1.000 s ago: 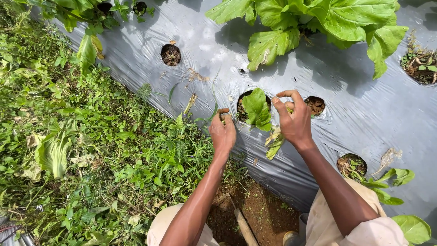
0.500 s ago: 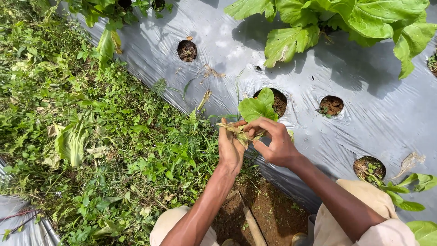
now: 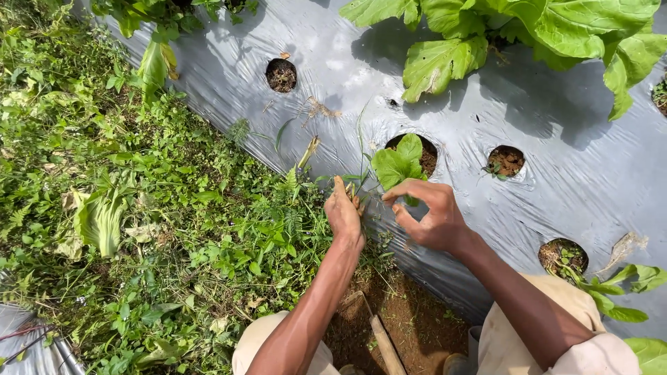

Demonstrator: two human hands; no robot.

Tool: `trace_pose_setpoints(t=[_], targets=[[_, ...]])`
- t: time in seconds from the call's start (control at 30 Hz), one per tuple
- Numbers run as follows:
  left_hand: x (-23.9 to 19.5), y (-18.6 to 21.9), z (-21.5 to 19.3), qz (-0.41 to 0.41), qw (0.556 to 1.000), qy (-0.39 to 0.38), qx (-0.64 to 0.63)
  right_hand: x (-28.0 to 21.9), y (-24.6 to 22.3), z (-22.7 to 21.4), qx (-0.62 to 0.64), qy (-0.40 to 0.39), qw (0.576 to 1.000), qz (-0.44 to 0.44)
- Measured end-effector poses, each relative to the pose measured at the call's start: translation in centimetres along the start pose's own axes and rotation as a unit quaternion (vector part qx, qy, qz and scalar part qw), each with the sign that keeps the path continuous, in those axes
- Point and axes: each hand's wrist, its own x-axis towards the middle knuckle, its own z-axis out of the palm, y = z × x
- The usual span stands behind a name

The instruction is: The person is weeding a patch of soil between rows of crops using a hand hoe and their hands.

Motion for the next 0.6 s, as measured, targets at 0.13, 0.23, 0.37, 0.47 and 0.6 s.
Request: trace_pose_setpoints(t=[0.13,0.23,0.37,0.47,0.6], targets=[[0.6,2.0,0.8,0.063,0.984,-0.090,0.140,1.1,3.9,-3.7,-0.042,0.126,0.988,0.084],[2.6,0.9,1.4,0.107,0.946,-0.160,0.261,1.9,6.2,-4.9,-0.159,0.104,0.965,0.181],[0.6,3.7,2.4,0.121,0.921,-0.206,0.307,3.2,5.3,-3.3,-0.205,-0.080,0.946,0.240],[-0.1,4.2,2.7,0.215,0.871,-0.225,0.380,3.4,5.2,-2.4,-0.169,-0.143,0.948,0.229],[-1.8,5.4,1.9,0.280,0.849,-0.267,0.360,4.0,4.3,-2.1,-0.160,-0.151,0.945,0.242]])
